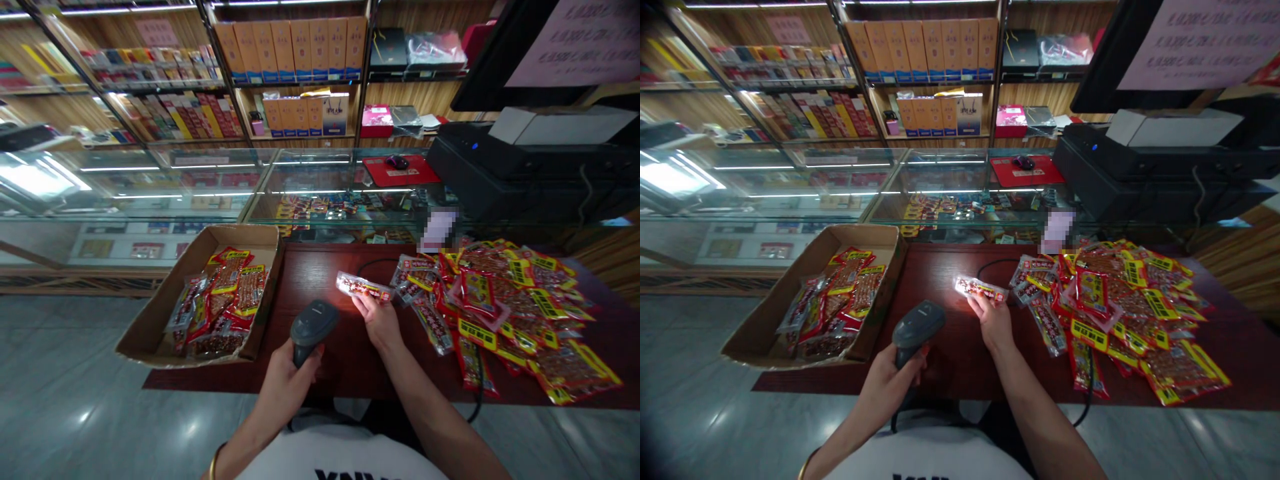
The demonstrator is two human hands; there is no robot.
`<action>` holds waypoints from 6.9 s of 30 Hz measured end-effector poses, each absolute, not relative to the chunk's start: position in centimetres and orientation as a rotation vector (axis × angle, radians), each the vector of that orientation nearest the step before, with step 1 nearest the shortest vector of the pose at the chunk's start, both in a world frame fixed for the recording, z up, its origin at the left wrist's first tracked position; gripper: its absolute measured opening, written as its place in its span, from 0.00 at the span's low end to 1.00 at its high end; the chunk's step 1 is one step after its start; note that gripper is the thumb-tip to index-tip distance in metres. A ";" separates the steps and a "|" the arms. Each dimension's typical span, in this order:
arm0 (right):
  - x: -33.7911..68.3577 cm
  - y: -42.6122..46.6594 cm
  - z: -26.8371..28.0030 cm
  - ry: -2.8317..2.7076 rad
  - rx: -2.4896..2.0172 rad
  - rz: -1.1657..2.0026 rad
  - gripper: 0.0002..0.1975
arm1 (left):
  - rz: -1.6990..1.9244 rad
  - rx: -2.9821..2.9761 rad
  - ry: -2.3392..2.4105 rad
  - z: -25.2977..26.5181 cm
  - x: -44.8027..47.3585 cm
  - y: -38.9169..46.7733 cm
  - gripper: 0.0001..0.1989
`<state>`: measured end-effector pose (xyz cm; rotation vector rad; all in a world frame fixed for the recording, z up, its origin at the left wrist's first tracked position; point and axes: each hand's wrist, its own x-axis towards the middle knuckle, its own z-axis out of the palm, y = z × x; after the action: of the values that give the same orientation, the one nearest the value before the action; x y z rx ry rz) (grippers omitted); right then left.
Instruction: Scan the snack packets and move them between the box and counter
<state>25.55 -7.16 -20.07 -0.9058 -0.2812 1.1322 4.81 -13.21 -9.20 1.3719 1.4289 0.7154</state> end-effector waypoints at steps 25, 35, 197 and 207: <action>14.6 -0.7 -9.5 -1.069 -0.794 1.436 0.38 | 0.827 1.040 1.490 -10.5 2.5 -12.3 0.22; 37.0 -6.6 -13.1 -1.426 -1.956 0.339 0.23 | 0.799 1.130 1.415 -9.7 3.6 -12.2 0.23; 29.4 -7.3 -17.7 -1.634 -1.616 0.907 0.13 | 0.579 1.578 1.433 -10.4 1.2 -13.5 0.10; 29.5 -7.4 -17.9 -1.609 -1.582 0.909 0.12 | 0.484 1.671 1.454 -10.1 1.8 -12.9 0.12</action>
<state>29.52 -7.44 -17.95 -1.5816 -1.6088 0.9092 1.77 -12.93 -10.14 1.6705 1.4540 0.4835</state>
